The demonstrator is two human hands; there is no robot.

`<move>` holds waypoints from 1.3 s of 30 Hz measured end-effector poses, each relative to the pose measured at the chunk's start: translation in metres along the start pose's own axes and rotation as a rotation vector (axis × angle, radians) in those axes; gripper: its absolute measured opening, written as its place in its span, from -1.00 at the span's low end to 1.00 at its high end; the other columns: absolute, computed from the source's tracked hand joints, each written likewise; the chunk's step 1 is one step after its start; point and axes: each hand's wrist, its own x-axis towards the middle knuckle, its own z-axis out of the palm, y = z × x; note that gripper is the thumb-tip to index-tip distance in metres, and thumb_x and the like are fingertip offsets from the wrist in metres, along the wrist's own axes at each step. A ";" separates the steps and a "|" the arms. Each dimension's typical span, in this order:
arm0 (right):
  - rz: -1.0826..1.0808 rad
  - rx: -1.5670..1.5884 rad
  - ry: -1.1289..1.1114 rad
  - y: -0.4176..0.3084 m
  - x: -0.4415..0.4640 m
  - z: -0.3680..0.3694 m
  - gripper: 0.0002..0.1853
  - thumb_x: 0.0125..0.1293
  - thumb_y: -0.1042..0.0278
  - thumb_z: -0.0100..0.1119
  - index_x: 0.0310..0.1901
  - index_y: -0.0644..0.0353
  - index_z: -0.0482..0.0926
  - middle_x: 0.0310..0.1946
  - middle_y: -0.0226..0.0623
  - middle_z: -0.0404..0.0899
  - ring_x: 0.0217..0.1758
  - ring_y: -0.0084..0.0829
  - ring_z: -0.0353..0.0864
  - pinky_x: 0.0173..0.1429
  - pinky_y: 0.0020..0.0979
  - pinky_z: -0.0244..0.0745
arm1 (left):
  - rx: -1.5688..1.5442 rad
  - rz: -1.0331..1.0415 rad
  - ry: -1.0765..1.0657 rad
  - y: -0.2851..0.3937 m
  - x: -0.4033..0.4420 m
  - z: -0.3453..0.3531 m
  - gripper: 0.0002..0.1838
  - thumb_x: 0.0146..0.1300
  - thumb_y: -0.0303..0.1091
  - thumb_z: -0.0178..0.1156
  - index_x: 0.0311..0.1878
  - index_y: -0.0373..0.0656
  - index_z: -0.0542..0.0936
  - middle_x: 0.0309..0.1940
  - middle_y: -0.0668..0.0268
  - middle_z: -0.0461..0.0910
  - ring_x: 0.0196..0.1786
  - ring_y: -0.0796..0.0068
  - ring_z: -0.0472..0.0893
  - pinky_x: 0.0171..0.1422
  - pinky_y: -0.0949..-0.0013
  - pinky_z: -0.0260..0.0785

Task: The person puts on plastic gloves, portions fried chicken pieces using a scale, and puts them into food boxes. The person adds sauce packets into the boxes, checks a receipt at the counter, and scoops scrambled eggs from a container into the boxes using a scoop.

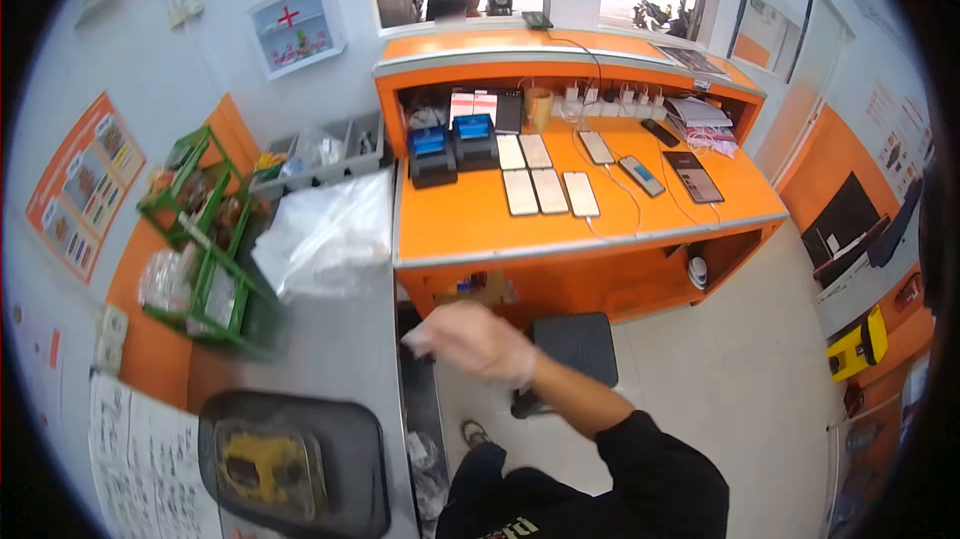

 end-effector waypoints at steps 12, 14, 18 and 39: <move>0.283 -0.115 0.636 0.199 0.246 -0.333 -0.62 0.58 0.07 -0.07 -0.10 0.24 0.60 -0.27 -0.32 0.65 -0.30 -0.55 0.63 -0.30 -0.50 0.48 | -0.342 0.840 -0.367 0.245 0.584 0.275 -0.44 0.39 -0.42 0.14 0.43 -0.28 0.33 0.40 0.01 0.37 0.47 0.00 0.32 0.55 0.15 0.10; 0.284 -0.129 0.607 0.267 0.312 -0.386 -0.61 0.56 0.05 -0.06 -0.03 0.26 0.57 -0.19 -0.28 0.66 -0.28 -0.51 0.67 -0.30 -0.46 0.53 | -0.420 0.730 -0.336 0.302 0.664 0.338 -0.46 0.45 -0.30 0.10 0.42 -0.31 0.33 0.41 -0.05 0.33 0.47 -0.05 0.30 0.55 0.14 0.08; 0.454 0.072 0.635 0.417 0.440 -0.492 -0.57 0.51 0.03 0.00 0.06 0.30 0.50 -0.13 -0.24 0.66 -0.29 -0.47 0.70 -0.34 -0.41 0.55 | -0.323 0.541 -0.238 0.360 0.812 0.522 -0.33 0.47 -0.06 0.06 0.49 -0.25 0.23 0.50 -0.14 0.13 0.45 -0.34 0.22 0.55 -0.02 0.07; 0.447 -1.284 -0.257 0.815 0.604 -0.640 -0.49 0.13 0.25 0.46 0.11 0.23 0.59 -0.13 -0.23 0.66 -0.09 -0.19 0.68 0.01 -0.28 0.63 | -0.212 0.099 -0.496 0.447 0.843 0.530 -0.30 0.27 -0.22 0.27 0.47 -0.12 0.34 0.56 0.03 0.07 0.56 -0.05 0.14 0.59 0.04 0.01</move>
